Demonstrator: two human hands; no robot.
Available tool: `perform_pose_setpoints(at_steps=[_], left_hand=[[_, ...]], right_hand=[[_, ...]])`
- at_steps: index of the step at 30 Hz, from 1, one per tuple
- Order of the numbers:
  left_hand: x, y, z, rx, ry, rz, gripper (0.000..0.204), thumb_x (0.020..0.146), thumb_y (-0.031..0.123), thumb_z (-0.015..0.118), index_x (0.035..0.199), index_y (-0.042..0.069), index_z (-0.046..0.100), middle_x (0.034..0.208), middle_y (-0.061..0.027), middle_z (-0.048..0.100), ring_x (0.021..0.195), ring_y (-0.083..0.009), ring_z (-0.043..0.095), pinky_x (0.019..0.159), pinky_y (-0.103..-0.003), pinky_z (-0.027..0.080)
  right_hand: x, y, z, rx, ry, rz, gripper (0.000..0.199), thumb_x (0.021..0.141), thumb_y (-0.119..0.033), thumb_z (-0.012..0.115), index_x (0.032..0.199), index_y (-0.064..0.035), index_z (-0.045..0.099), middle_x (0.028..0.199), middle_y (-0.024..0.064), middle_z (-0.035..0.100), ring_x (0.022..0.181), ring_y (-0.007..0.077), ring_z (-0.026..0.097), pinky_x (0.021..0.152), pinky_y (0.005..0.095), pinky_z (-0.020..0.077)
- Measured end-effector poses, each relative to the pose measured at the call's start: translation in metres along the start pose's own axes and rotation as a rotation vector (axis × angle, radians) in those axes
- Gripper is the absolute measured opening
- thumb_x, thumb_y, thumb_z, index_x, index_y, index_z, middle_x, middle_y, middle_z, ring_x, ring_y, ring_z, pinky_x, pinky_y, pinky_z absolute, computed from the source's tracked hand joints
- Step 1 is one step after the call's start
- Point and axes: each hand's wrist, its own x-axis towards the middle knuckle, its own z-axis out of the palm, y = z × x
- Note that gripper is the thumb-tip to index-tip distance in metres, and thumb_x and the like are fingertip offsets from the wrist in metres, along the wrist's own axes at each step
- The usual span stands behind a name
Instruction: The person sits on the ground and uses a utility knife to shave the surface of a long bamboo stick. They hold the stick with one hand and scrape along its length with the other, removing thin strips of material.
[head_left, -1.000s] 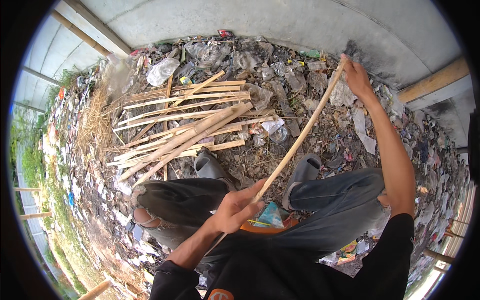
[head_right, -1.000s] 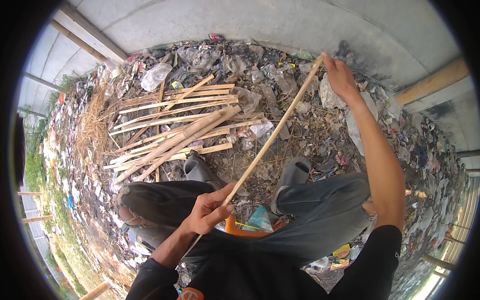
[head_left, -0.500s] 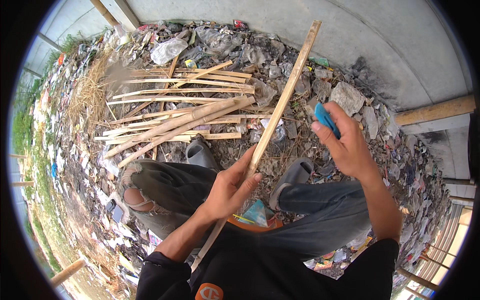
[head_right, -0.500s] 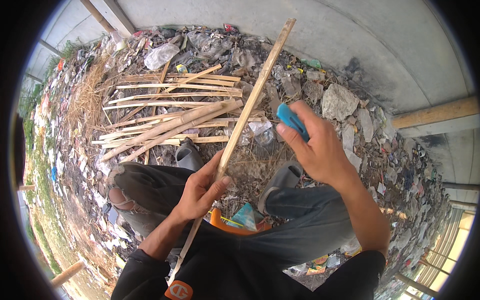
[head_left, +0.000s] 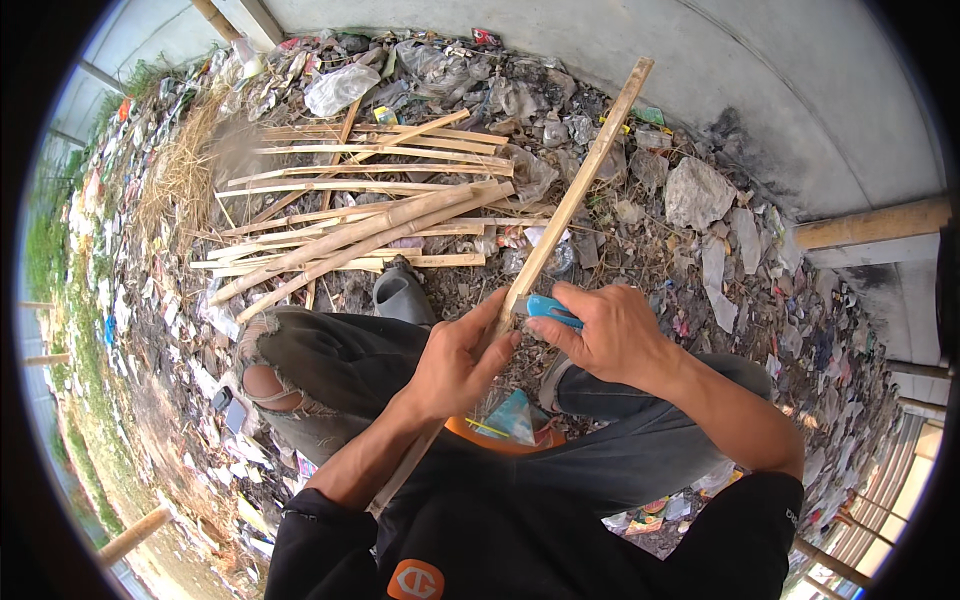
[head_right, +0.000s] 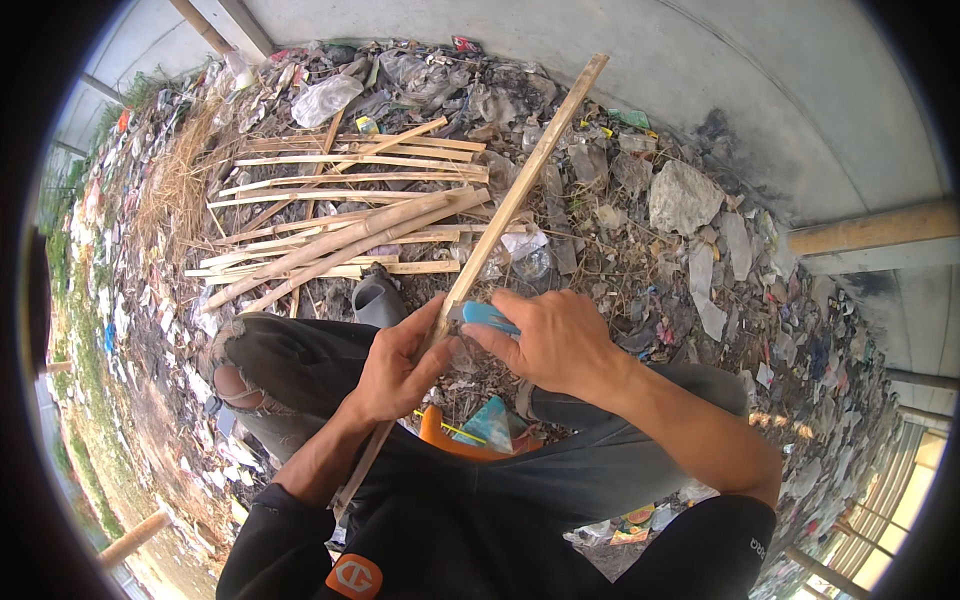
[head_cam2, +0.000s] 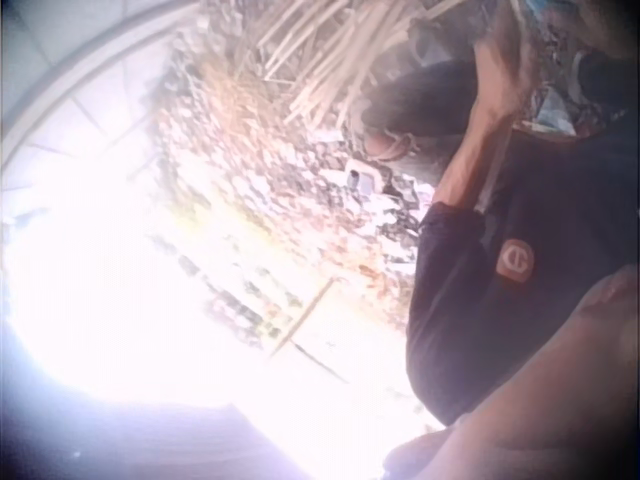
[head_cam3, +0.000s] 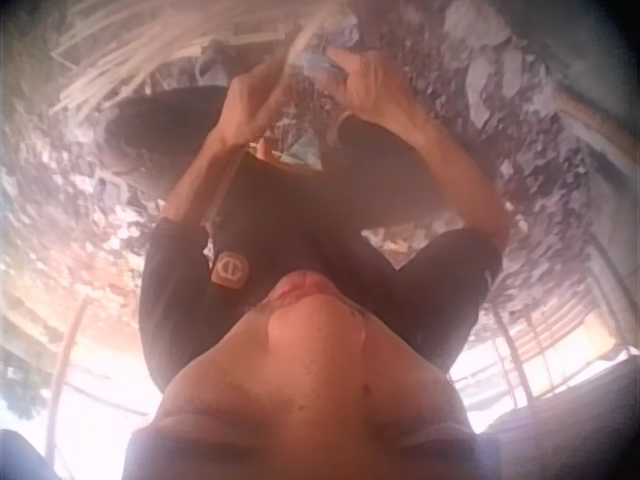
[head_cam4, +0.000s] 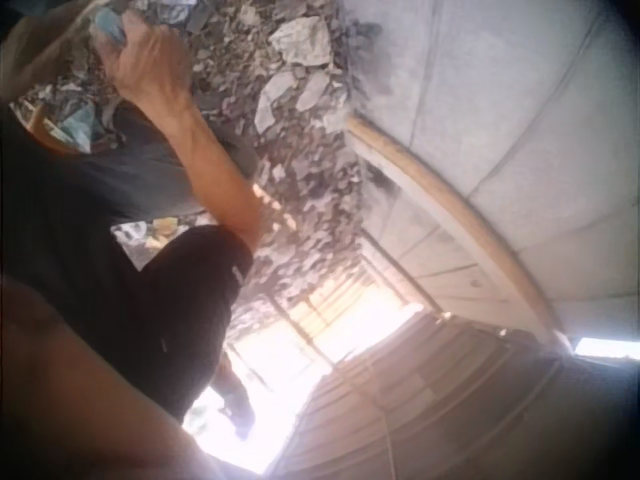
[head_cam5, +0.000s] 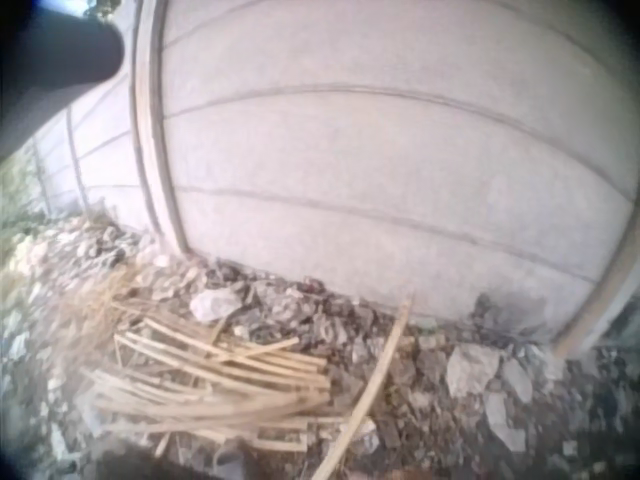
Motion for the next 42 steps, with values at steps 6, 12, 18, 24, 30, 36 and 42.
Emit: perform_pose_setpoints(at_steps=[6, 12, 18, 24, 30, 36, 42], left_hand=[[-0.019, -0.009, 0.004, -0.010, -0.117, 0.069, 0.060, 0.099, 0.016, 0.071, 0.148, -0.011, 0.051, 0.070, -0.0052, 0.059, 0.066, -0.0050, 0.053, 0.060, -0.025, 0.045], [-0.013, 0.004, 0.006, 0.071, -0.118, 0.053, 0.059, 0.096, 0.015, 0.073, 0.145, -0.012, 0.054, 0.068, -0.0197, 0.064, 0.059, -0.0152, 0.066, 0.062, -0.032, 0.052], [-0.008, -0.016, 0.007, -0.057, 0.016, 0.020, 0.058, 0.097, 0.014, 0.073, 0.145, -0.011, 0.053, 0.068, -0.0144, 0.063, 0.063, -0.0086, 0.059, 0.062, -0.029, 0.050], [-0.010, -0.008, 0.003, -0.023, 0.016, -0.048, 0.059, 0.096, 0.014, 0.073, 0.146, -0.010, 0.053, 0.068, -0.0100, 0.060, 0.063, -0.0080, 0.054, 0.061, -0.029, 0.048], [-0.014, -0.004, 0.004, 0.101, -0.154, 0.059, 0.059, 0.095, 0.015, 0.073, 0.144, -0.011, 0.055, 0.064, -0.0204, 0.058, 0.055, -0.0147, 0.063, 0.057, -0.032, 0.050], [-0.014, 0.003, 0.005, 0.081, -0.172, 0.070, 0.059, 0.095, 0.014, 0.073, 0.144, -0.012, 0.054, 0.066, -0.0206, 0.063, 0.059, -0.0191, 0.070, 0.060, -0.032, 0.053], [-0.014, -0.003, 0.006, 0.050, -0.164, 0.066, 0.059, 0.095, 0.015, 0.073, 0.145, -0.011, 0.055, 0.068, -0.0194, 0.065, 0.060, -0.0185, 0.070, 0.061, -0.032, 0.054]], right_hand=[[0.026, 0.107, -0.082, 0.067, 0.373, 0.385, 0.066, 0.109, -0.058, 0.050, 0.082, 0.0009, 0.063, 0.059, 0.0086, 0.048, 0.057, 0.0208, 0.046, 0.058, 0.0419, 0.0391], [0.012, 0.090, -0.067, 0.108, 0.331, 0.300, 0.065, 0.109, -0.057, 0.050, 0.083, 0.0015, 0.062, 0.059, 0.0079, 0.047, 0.058, 0.0190, 0.044, 0.057, 0.0407, 0.0395], [-0.014, -0.006, 0.010, 0.169, -0.136, -0.041, 0.052, 0.105, -0.052, 0.059, 0.092, -0.0016, 0.065, 0.064, 0.0238, 0.060, 0.064, 0.0480, 0.063, 0.058, 0.0522, 0.0478], [0.017, 0.044, -0.008, 0.157, 0.091, 0.116, 0.062, 0.106, -0.058, 0.054, 0.084, -0.0008, 0.065, 0.058, 0.0190, 0.057, 0.057, 0.0392, 0.061, 0.058, 0.0497, 0.0464], [0.029, 0.148, -0.097, 0.095, 0.500, 0.506, 0.072, 0.106, -0.065, 0.048, 0.089, 0.0020, 0.069, 0.061, 0.0105, 0.052, 0.059, 0.0249, 0.051, 0.062, 0.0427, 0.0429], [0.024, 0.137, -0.102, 0.039, 0.637, 0.461, 0.061, 0.107, -0.059, 0.054, 0.094, -0.0009, 0.070, 0.064, 0.0053, 0.049, 0.062, 0.0169, 0.047, 0.060, 0.0386, 0.0397], [0.025, 0.139, -0.107, 0.154, 0.825, 0.343, 0.049, 0.102, -0.052, 0.067, 0.097, -0.0034, 0.070, 0.068, 0.0008, 0.053, 0.062, 0.0118, 0.046, 0.058, 0.0328, 0.0368]])
